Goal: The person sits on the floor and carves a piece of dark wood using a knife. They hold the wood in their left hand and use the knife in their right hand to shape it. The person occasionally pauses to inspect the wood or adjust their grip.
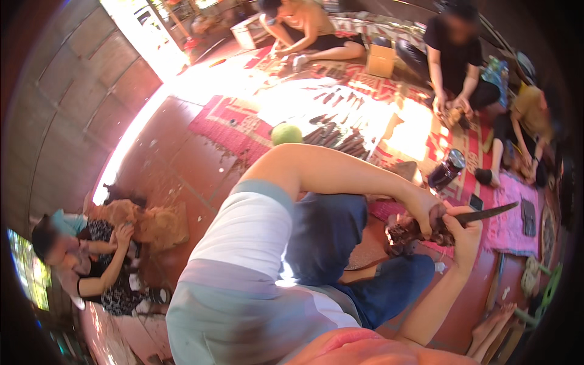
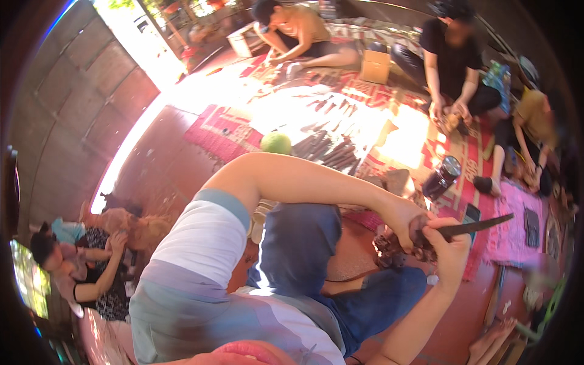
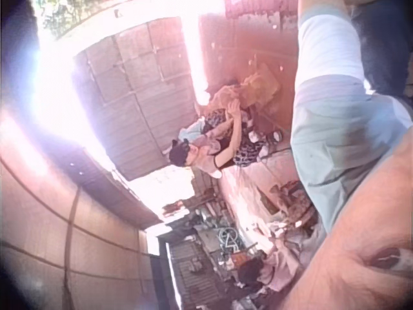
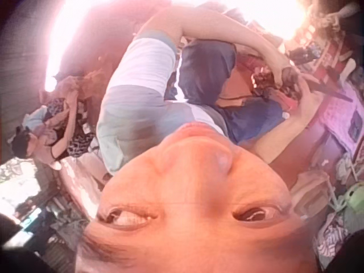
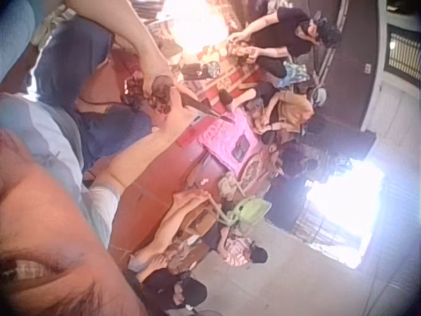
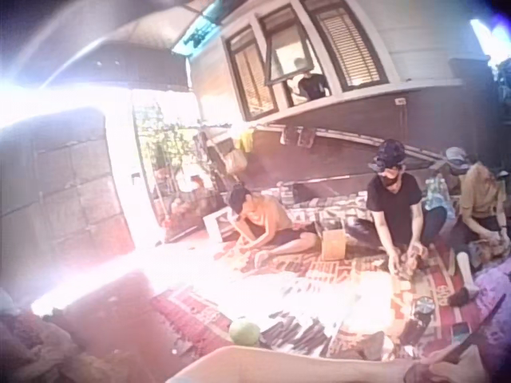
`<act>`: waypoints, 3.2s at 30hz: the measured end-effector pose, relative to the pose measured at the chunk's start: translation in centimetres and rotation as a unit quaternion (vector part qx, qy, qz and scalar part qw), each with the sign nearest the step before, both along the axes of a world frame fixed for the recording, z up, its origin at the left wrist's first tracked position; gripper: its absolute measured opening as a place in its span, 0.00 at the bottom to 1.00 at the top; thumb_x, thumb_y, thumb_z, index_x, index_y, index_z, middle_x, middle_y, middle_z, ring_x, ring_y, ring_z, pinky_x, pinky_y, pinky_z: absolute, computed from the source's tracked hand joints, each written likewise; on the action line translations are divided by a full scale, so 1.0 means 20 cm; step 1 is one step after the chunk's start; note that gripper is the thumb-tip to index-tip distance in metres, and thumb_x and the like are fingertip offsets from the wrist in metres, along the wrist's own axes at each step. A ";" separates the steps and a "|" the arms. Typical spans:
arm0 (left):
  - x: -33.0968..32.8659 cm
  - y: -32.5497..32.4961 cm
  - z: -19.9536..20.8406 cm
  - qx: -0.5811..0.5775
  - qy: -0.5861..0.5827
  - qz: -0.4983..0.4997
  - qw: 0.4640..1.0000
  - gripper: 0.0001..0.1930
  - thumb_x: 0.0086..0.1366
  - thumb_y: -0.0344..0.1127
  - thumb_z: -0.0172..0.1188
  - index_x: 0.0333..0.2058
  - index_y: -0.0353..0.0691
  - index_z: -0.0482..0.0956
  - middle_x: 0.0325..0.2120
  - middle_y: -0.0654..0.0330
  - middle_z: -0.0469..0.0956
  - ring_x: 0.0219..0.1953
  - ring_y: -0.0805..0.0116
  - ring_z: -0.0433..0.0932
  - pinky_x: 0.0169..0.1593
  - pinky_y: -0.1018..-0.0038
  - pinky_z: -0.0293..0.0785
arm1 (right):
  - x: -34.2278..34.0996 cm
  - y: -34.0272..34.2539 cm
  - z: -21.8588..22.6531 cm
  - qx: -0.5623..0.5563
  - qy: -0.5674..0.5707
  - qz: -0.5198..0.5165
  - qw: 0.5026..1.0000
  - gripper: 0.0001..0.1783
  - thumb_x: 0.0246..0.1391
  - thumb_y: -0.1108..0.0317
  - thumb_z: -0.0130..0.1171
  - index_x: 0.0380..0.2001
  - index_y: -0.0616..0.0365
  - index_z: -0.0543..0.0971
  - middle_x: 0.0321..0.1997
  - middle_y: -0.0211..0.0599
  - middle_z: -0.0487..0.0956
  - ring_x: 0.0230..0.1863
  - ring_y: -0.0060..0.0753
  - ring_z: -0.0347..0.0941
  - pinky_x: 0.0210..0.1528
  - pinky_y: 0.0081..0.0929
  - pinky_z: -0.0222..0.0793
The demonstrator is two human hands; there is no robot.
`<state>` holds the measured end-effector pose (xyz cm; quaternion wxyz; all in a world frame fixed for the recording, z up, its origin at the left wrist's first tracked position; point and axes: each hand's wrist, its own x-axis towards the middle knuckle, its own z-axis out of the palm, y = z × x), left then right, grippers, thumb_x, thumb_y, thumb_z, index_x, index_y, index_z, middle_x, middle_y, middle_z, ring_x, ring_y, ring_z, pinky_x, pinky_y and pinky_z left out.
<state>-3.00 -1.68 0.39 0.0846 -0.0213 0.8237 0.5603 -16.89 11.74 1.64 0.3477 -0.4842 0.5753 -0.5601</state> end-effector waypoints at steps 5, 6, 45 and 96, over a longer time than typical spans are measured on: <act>0.02 0.00 -0.08 -0.009 0.041 0.031 0.999 0.33 0.41 0.42 0.70 0.48 0.42 0.67 0.35 0.60 0.78 0.37 0.70 0.75 0.41 0.75 0.72 | 0.00 -0.02 0.05 -0.026 -0.084 0.022 0.996 0.06 0.42 0.81 0.60 0.24 0.61 0.75 0.26 0.33 0.76 0.30 0.20 0.71 0.39 0.21 0.67; 0.02 -0.01 -0.09 -0.006 0.060 0.031 0.998 0.33 0.41 0.42 0.70 0.47 0.42 0.68 0.35 0.60 0.78 0.37 0.70 0.75 0.41 0.75 0.72 | 0.01 -0.01 0.05 -0.042 -0.046 0.050 0.997 0.05 0.42 0.81 0.60 0.25 0.61 0.75 0.27 0.33 0.77 0.30 0.20 0.70 0.37 0.20 0.67; 0.04 0.00 0.14 -0.069 -0.010 0.075 0.995 0.24 0.59 0.56 0.48 0.45 0.44 0.73 0.42 0.64 0.71 0.41 0.72 0.68 0.39 0.75 0.67 | 0.03 0.63 -0.94 0.018 -0.337 -0.260 0.905 0.13 0.57 0.63 0.51 0.43 0.59 0.72 0.28 0.29 0.73 0.26 0.15 0.71 0.27 0.15 0.73; -0.03 0.04 0.11 -0.298 0.222 -0.037 0.928 0.13 0.40 0.30 0.60 0.28 0.38 0.71 0.27 0.57 0.69 0.35 0.57 0.70 0.39 0.66 0.68 | 0.20 0.29 -1.06 0.002 0.246 -0.254 0.935 0.06 0.38 0.74 0.59 0.20 0.61 0.71 0.21 0.41 0.69 0.24 0.45 0.69 0.27 0.32 0.64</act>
